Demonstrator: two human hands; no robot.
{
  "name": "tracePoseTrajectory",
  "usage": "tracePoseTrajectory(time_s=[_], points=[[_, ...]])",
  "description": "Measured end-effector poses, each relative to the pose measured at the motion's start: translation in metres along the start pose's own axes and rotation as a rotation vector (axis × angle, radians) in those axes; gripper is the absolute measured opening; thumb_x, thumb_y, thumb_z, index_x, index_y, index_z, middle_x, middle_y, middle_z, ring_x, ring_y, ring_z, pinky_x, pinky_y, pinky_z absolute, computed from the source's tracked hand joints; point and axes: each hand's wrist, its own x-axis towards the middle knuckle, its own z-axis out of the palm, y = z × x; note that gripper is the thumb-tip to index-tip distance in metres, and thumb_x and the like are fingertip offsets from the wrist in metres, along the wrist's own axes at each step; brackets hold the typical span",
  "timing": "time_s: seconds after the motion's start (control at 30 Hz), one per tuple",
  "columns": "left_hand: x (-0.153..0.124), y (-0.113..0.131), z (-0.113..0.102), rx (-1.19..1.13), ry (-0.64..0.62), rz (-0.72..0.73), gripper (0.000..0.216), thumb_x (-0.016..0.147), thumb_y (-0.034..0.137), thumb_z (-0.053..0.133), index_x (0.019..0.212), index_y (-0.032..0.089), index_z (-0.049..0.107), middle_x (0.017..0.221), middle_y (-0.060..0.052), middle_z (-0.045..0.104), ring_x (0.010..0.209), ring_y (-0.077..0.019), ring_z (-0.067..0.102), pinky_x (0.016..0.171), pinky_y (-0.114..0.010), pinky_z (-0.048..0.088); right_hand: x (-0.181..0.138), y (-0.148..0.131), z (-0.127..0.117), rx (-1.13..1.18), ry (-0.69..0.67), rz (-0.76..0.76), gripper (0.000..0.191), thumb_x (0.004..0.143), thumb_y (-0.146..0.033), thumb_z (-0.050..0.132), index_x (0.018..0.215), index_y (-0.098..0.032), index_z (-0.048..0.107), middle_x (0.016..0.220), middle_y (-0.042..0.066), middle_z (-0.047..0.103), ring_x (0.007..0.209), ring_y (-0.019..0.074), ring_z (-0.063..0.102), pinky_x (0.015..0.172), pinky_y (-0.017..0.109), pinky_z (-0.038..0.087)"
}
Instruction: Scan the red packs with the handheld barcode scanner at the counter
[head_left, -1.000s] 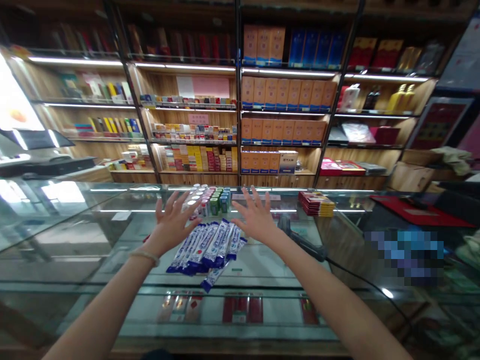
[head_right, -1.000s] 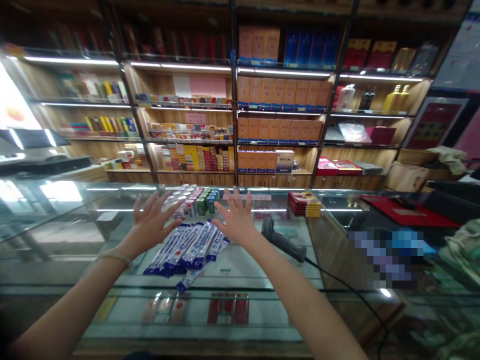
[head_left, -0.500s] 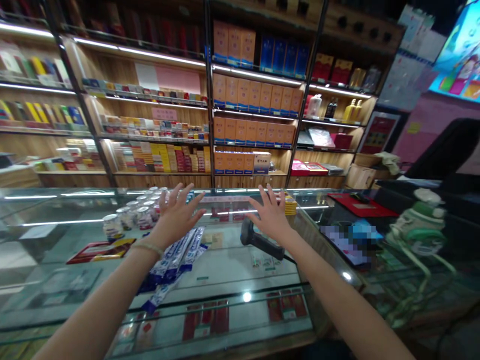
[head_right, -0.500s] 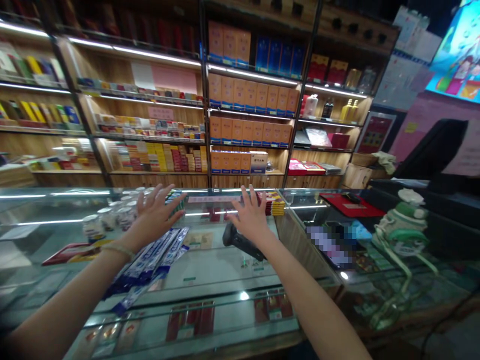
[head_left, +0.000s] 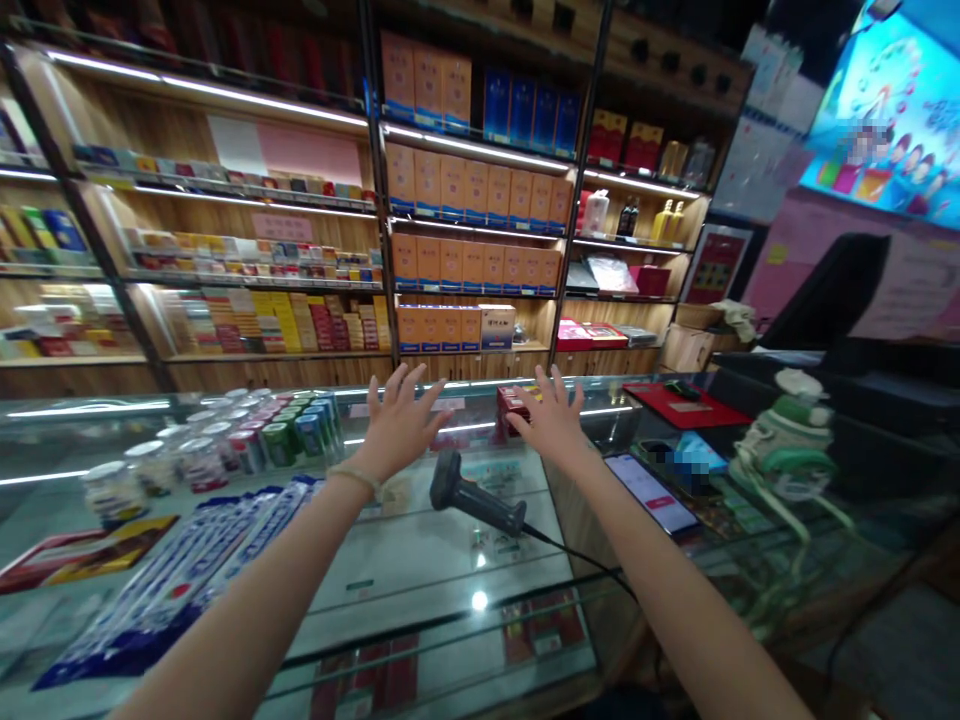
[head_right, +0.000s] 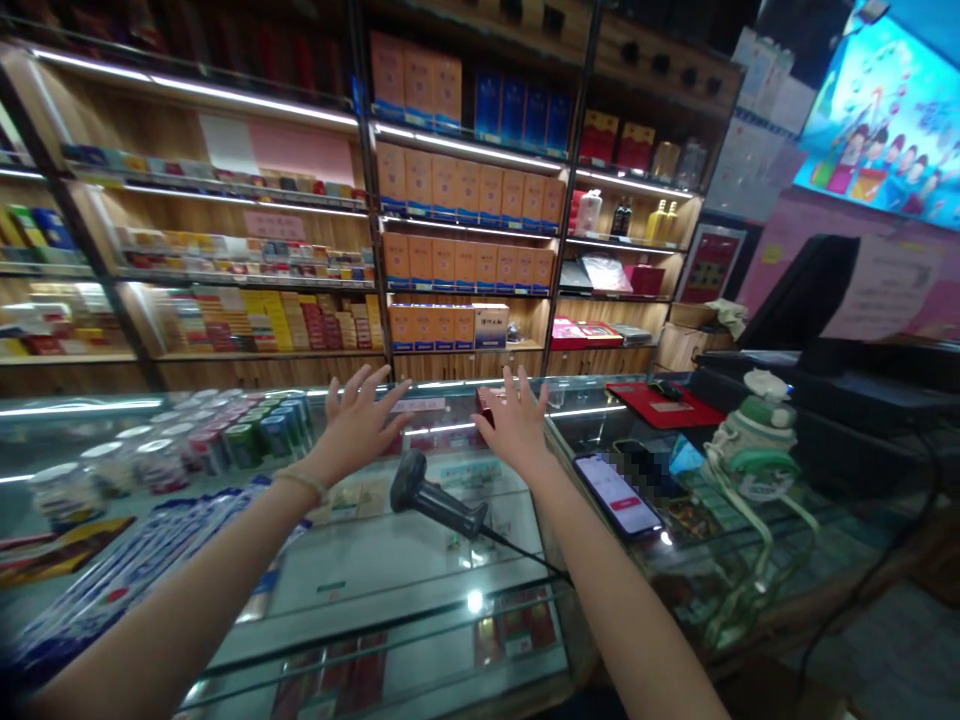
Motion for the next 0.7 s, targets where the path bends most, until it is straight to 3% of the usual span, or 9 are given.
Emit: tracePoseTrajectory(time_s=[0.23, 0.53, 0.7], points=[[0.026, 0.042, 0.026, -0.002, -0.069, -0.066, 0.056, 0.102, 0.053, 0.046, 0.152, 0.03, 0.055, 0.167, -0.014, 0.039, 0.158, -0.0361, 0.026, 0.126, -0.069, 0.013, 0.019, 0.031, 0.007, 0.005, 0.001, 0.104, 0.055, 0.103, -0.056, 0.049, 0.152, -0.033, 0.054, 0.174, 0.013, 0.024, 0.161, 0.0374, 0.013, 0.122, 0.072, 0.009], [0.05, 0.071, 0.046, -0.028, -0.154, -0.136, 0.06, 0.102, 0.055, 0.044, 0.155, 0.027, 0.051, 0.17, -0.014, 0.033, 0.158, -0.0365, 0.024, 0.126, -0.069, 0.017, 0.037, 0.061, 0.025, -0.002, -0.027, 0.19, 0.059, 0.1, -0.058, 0.055, 0.153, -0.032, 0.052, 0.175, 0.014, 0.02, 0.162, 0.0375, 0.011, 0.121, 0.071, 0.012], [0.059, 0.09, 0.061, -0.036, -0.18, -0.173, 0.063, 0.101, 0.058, 0.044, 0.156, 0.027, 0.049, 0.17, -0.015, 0.032, 0.159, -0.0358, 0.023, 0.126, -0.066, 0.019, 0.038, 0.07, 0.047, -0.012, -0.026, 0.222, 0.063, 0.098, -0.058, 0.058, 0.155, -0.032, 0.049, 0.175, 0.015, 0.021, 0.162, 0.0378, 0.012, 0.122, 0.071, 0.011]])
